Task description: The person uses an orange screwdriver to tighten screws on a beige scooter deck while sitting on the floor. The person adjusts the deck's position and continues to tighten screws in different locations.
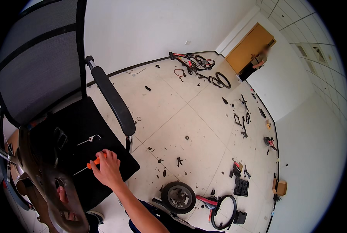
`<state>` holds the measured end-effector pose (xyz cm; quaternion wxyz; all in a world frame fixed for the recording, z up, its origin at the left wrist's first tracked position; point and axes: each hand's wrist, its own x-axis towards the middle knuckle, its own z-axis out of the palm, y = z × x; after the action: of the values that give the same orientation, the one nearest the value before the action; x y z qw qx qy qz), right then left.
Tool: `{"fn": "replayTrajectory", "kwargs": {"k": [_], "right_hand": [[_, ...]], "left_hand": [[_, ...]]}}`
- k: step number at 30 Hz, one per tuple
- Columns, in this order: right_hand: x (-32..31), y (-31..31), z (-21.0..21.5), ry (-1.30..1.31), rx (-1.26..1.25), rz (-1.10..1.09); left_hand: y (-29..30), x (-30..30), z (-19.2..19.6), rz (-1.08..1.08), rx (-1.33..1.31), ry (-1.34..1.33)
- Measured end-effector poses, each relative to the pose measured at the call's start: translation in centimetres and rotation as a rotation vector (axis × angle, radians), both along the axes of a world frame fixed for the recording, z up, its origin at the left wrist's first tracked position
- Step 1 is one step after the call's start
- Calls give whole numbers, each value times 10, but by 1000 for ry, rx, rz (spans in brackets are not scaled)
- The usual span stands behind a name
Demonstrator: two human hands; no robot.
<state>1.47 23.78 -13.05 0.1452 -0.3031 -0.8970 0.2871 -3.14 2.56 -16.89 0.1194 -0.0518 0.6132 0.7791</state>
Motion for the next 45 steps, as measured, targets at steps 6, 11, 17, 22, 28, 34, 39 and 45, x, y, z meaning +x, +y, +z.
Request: {"fn": "replayTrajectory", "kwargs": {"k": [6, 11, 17, 22, 28, 34, 39, 45], "right_hand": [[0, -1, -2, 40, 42, -9], [0, -1, -2, 11, 25, -6], [0, 0, 1, -5, 7, -3], [0, 0, 1, -10, -5, 3], [2, 0, 1, -12, 2, 0], [-3, -3, 2, -2, -7, 8], [3, -1, -2, 6, 4, -8], [4, 7, -1, 9, -7, 8]], "left_hand": [[-5, -3, -1, 5, -16, 12], [-7, -5, 1, 14, -23, 28], [-5, -6, 4, 5, -31, 44], [-6, -7, 5, 5, -36, 47], [-4, -5, 6, -5, -45, 52], [-10, -11, 11, -2, -64, 63], [-5, -9, 9, -23, -82, 74], [1, -4, 18, -8, -114, 96]]}}
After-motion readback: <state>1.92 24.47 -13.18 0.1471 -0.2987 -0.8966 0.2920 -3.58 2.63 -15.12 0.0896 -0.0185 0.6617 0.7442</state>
